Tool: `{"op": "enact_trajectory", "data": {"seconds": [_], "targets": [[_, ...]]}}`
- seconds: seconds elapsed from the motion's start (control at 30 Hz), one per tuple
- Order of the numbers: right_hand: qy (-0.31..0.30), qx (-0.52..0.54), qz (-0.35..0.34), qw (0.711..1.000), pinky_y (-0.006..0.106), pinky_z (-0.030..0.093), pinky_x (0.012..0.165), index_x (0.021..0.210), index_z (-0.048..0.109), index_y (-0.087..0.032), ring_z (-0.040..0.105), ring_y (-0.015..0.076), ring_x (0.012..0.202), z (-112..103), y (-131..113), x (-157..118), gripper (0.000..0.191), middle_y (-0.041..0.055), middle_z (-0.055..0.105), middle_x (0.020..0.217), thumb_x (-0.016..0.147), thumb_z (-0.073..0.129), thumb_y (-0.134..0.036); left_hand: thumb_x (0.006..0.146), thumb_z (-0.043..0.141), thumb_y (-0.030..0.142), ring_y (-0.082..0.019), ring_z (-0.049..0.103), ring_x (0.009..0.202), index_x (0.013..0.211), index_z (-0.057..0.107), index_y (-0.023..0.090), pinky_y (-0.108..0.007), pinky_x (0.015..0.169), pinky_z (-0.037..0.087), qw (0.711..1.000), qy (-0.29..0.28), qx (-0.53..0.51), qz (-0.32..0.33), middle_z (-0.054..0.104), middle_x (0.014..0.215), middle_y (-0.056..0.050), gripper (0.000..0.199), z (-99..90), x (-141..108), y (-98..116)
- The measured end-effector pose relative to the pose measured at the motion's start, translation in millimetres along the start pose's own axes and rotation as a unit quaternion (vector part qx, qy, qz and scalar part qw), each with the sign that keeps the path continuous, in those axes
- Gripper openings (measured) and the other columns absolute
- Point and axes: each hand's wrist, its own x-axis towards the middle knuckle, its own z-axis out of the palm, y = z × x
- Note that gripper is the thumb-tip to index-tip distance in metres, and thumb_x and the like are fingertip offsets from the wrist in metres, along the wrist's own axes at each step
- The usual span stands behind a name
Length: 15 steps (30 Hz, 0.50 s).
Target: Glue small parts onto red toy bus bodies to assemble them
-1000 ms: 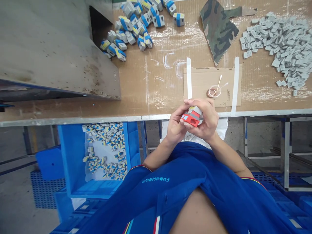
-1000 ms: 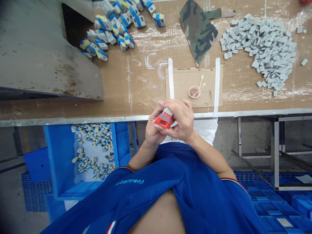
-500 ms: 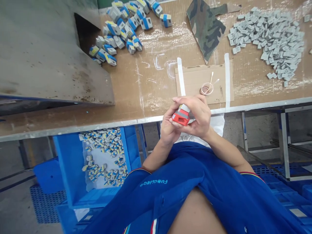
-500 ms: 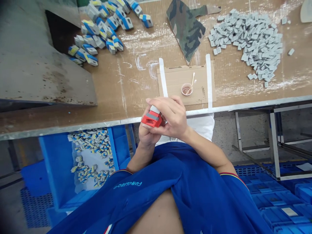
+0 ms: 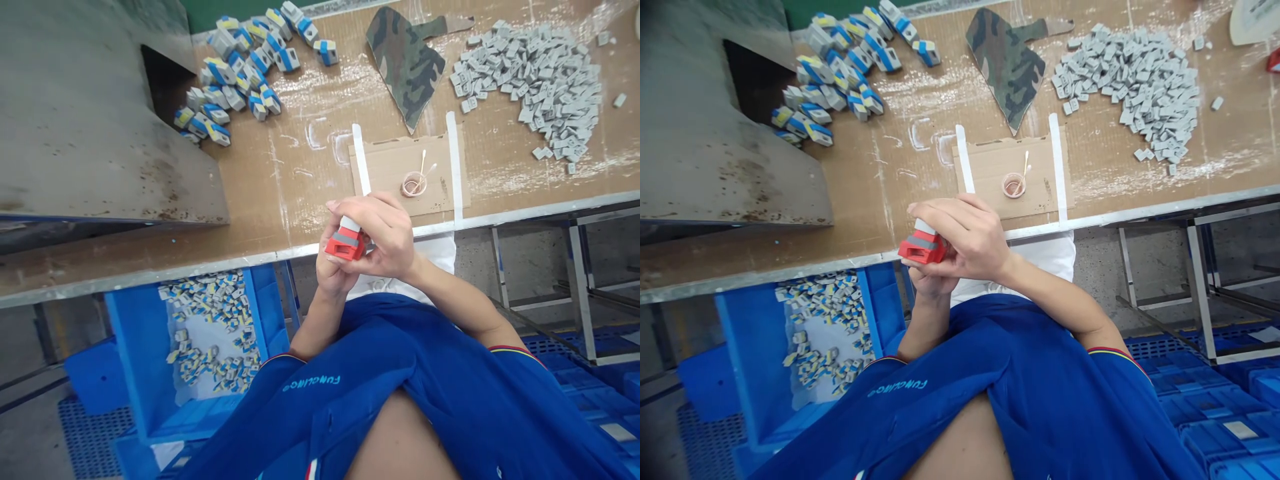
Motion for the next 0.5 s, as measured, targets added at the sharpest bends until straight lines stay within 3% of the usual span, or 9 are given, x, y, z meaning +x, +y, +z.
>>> {"op": "enact_trajectory", "data": {"seconds": [0.2,0.37,0.5], "targets": [[0.013,0.027,0.008,1.0,0.041,0.053,0.097,0.125,0.069,-0.018,0.077,0.0237,0.104,6.2,0.5,-0.9,0.051,0.0103,0.081,0.111,0.1,0.057,-0.061,0.075,0.078,0.074,-0.022,0.068,0.097,0.112,0.071,0.03,-0.036,0.085,0.059,1.0,-0.003,-0.006,0.001,0.066,0.091,-0.001,0.058,-7.2,-0.3,-4.7],[-0.009,0.05,0.036,0.998,0.044,0.053,0.099,0.128,0.068,-0.019,0.077,0.0256,0.108,7.2,2.9,-2.7,0.054,0.0115,0.081,0.115,0.097,0.06,-0.062,0.066,0.087,0.074,-0.02,0.068,0.086,0.109,0.075,0.031,-0.035,0.081,0.061,0.999,0.023,-0.012,-0.027,0.07,0.09,-0.001,0.062,-4.9,2.8,-3.9],[0.059,0.085,-0.026,0.994,0.041,0.058,0.089,0.13,0.064,-0.022,0.078,0.0249,0.108,4.5,3.5,-1.0,0.048,0.0108,0.081,0.117,0.099,0.06,-0.059,0.063,0.09,0.072,-0.017,0.069,0.086,0.113,0.077,0.03,-0.031,0.083,0.061,1.0,0.025,0.003,0.017,0.072,0.095,-0.001,0.067,-1.7,4.5,-0.8]]}}
